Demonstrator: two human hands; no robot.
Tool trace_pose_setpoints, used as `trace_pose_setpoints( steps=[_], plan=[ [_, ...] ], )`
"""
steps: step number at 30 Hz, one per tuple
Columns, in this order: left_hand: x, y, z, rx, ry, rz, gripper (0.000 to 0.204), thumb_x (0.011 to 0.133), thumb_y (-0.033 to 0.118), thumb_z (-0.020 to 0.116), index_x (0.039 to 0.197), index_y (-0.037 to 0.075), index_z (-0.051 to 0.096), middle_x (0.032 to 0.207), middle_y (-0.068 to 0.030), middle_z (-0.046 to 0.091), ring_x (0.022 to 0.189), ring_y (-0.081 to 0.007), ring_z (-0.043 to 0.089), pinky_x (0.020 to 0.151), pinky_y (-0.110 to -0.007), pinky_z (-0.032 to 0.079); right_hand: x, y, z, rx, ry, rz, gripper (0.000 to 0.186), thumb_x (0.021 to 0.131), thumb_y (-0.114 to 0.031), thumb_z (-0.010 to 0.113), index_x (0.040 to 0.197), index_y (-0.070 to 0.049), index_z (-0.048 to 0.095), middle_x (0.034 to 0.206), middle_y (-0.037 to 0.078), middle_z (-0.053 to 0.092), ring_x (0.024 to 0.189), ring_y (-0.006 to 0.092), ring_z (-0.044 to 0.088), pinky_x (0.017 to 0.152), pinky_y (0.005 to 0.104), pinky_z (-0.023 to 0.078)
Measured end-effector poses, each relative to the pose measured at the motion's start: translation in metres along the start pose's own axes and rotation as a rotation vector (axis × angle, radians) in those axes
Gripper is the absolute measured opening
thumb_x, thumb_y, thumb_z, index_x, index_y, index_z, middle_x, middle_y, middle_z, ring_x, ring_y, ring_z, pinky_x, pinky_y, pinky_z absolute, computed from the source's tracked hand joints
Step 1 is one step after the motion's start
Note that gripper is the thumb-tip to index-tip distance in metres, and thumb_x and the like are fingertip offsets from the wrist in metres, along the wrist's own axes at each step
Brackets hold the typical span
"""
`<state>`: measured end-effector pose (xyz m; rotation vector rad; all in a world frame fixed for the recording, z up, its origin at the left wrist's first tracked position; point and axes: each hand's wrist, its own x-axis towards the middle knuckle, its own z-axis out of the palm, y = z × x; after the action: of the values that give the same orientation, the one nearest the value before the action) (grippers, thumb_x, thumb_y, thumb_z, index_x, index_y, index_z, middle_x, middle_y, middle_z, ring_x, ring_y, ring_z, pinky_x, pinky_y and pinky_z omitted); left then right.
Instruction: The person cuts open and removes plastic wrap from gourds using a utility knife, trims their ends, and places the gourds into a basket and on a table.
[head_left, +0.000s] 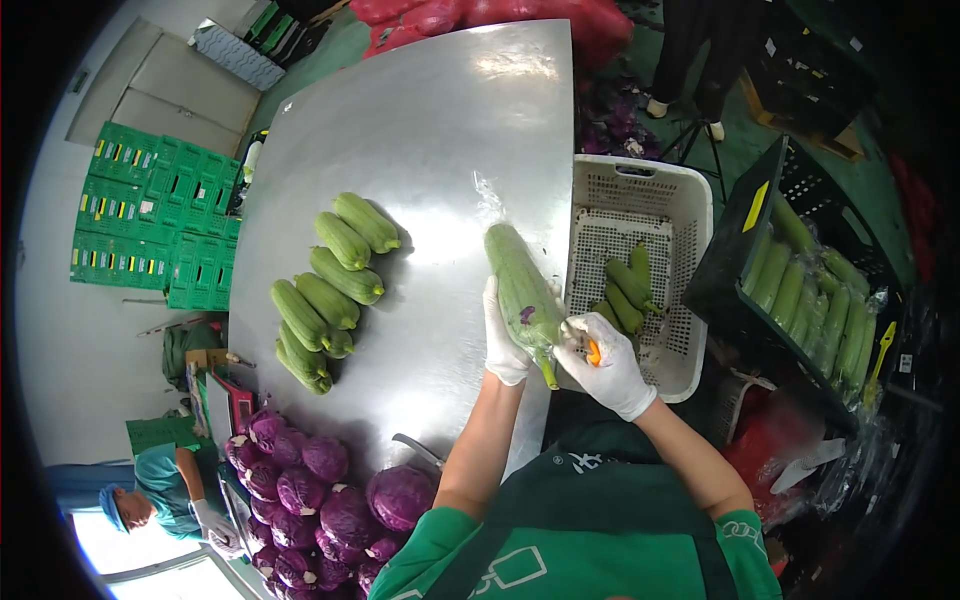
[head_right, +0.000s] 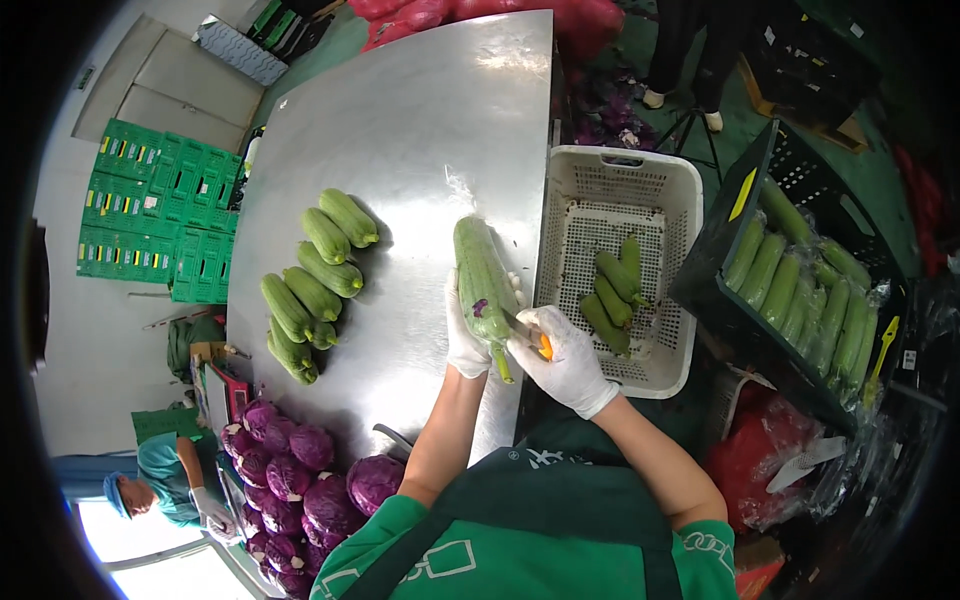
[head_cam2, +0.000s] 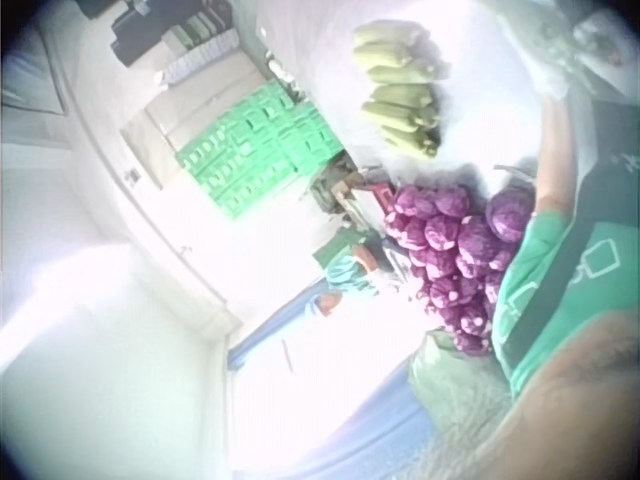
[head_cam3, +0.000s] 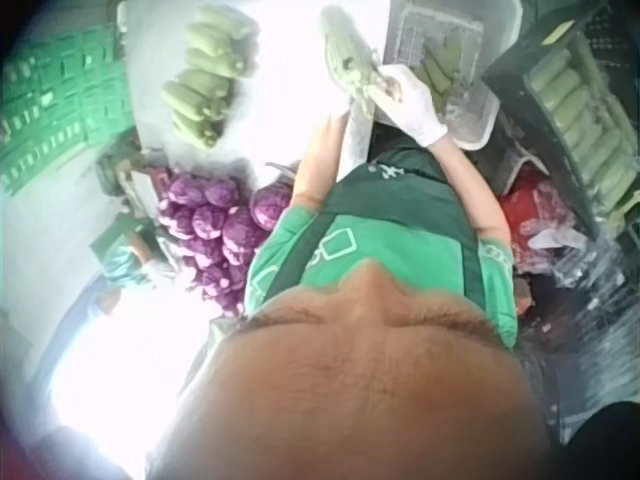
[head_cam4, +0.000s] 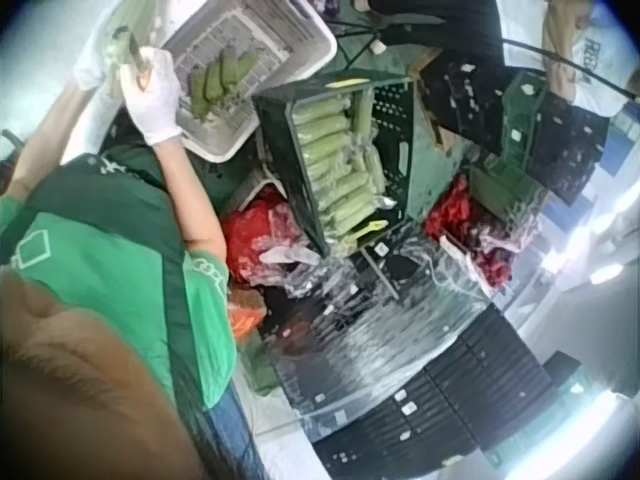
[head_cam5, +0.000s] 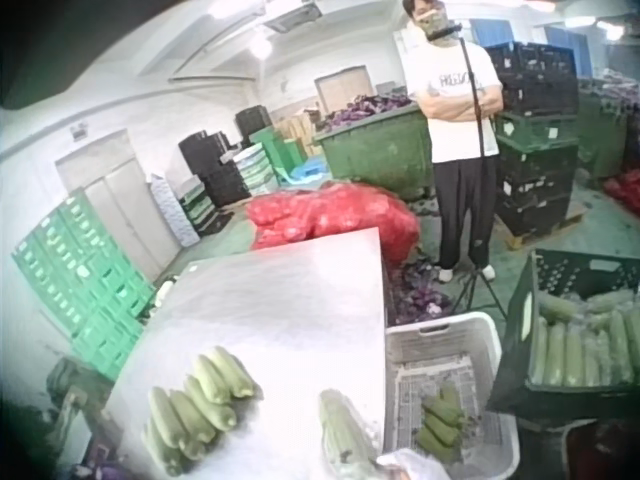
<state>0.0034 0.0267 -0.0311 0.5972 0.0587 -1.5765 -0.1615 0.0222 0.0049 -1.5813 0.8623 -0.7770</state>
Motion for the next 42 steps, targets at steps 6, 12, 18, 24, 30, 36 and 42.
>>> trace_pose_setpoints(
  steps=[6, 12, 18, 24, 30, 36, 42],
  plan=[
    [-0.027, 0.007, -0.007, 0.445, 0.385, 0.326, 0.052, 0.095, 0.046, 0.048, 0.120, 0.001, 0.046, 0.107, -0.0173, 0.054, 0.096, -0.0272, 0.056, 0.081, -0.037, 0.052, 0.012, 0.006, 0.017, -0.162, 0.152, -0.302, 0.024, 0.072, 0.007, 0.059, 0.092, -0.004, 0.064, 0.083, 0.011, 0.062, 0.071, 0.0316, 0.064, 0.062, 0.0356, 0.052],
    [-0.098, -0.009, -0.002, 1.860, 0.320, 0.897, 0.048, 0.065, 0.004, 0.077, 0.105, 0.003, 0.049, 0.106, -0.0181, 0.050, 0.097, -0.0349, 0.050, 0.085, -0.041, 0.042, 0.009, 0.018, 0.037, -0.256, 0.009, -0.250, 0.023, 0.070, 0.006, 0.060, 0.089, -0.005, 0.065, 0.079, 0.012, 0.061, 0.069, 0.0310, 0.062, 0.061, 0.0350, 0.050],
    [-0.098, -0.021, -0.054, 1.917, 0.397, 1.073, 0.032, 0.070, -0.004, 0.067, 0.097, 0.003, 0.052, 0.098, -0.0146, 0.055, 0.091, -0.0345, 0.054, 0.077, -0.040, 0.046, 0.008, 0.025, 0.055, -0.410, -0.096, -0.296, 0.009, 0.072, -0.002, 0.062, 0.078, -0.009, 0.063, 0.075, 0.009, 0.060, 0.065, 0.0295, 0.061, 0.057, 0.0375, 0.050],
    [-0.093, -0.034, -0.083, 1.550, 0.622, 0.918, 0.014, 0.079, -0.005, 0.061, 0.087, 0.003, 0.052, 0.083, -0.0137, 0.060, 0.075, -0.0291, 0.060, 0.068, -0.036, 0.049, 0.009, 0.050, 0.056, -0.279, 0.009, -0.048, 0.011, 0.083, -0.002, 0.065, 0.075, -0.002, 0.058, 0.071, 0.008, 0.057, 0.059, 0.0175, 0.056, 0.054, 0.0288, 0.045],
    [-0.103, -0.012, -0.125, 0.995, 0.833, 0.744, 0.007, 0.093, 0.004, 0.053, 0.088, 0.002, 0.049, 0.082, -0.0091, 0.065, 0.075, -0.0151, 0.061, 0.076, -0.030, 0.049, 0.021, 0.090, 0.017, 0.401, 0.271, 0.598, 0.010, 0.092, -0.017, 0.060, 0.087, -0.008, 0.058, 0.075, 0.000, 0.057, 0.059, 0.0069, 0.050, 0.051, 0.0207, 0.040],
    [-0.102, 0.014, -0.120, 0.934, 0.965, 0.578, 0.013, 0.097, 0.013, 0.052, 0.099, 0.003, 0.045, 0.086, -0.0077, 0.059, 0.078, -0.0152, 0.059, 0.076, -0.028, 0.047, 0.042, 0.109, -0.009, 0.435, 0.302, 0.600, 0.014, 0.095, -0.020, 0.057, 0.097, -0.007, 0.060, 0.075, 0.000, 0.061, 0.056, 0.0067, 0.049, 0.051, 0.0214, 0.038],
    [-0.114, -0.027, -0.041, 1.385, 0.901, 0.623, 0.036, 0.090, 0.019, 0.064, 0.112, -0.002, 0.043, 0.100, -0.0126, 0.049, 0.091, -0.0207, 0.048, 0.082, -0.035, 0.043, 0.025, 0.076, 0.003, 0.625, 0.077, 0.656, 0.009, 0.095, -0.014, 0.057, 0.090, -0.007, 0.058, 0.069, -0.003, 0.055, 0.054, 0.0041, 0.044, 0.049, 0.0188, 0.035]
  ],
)
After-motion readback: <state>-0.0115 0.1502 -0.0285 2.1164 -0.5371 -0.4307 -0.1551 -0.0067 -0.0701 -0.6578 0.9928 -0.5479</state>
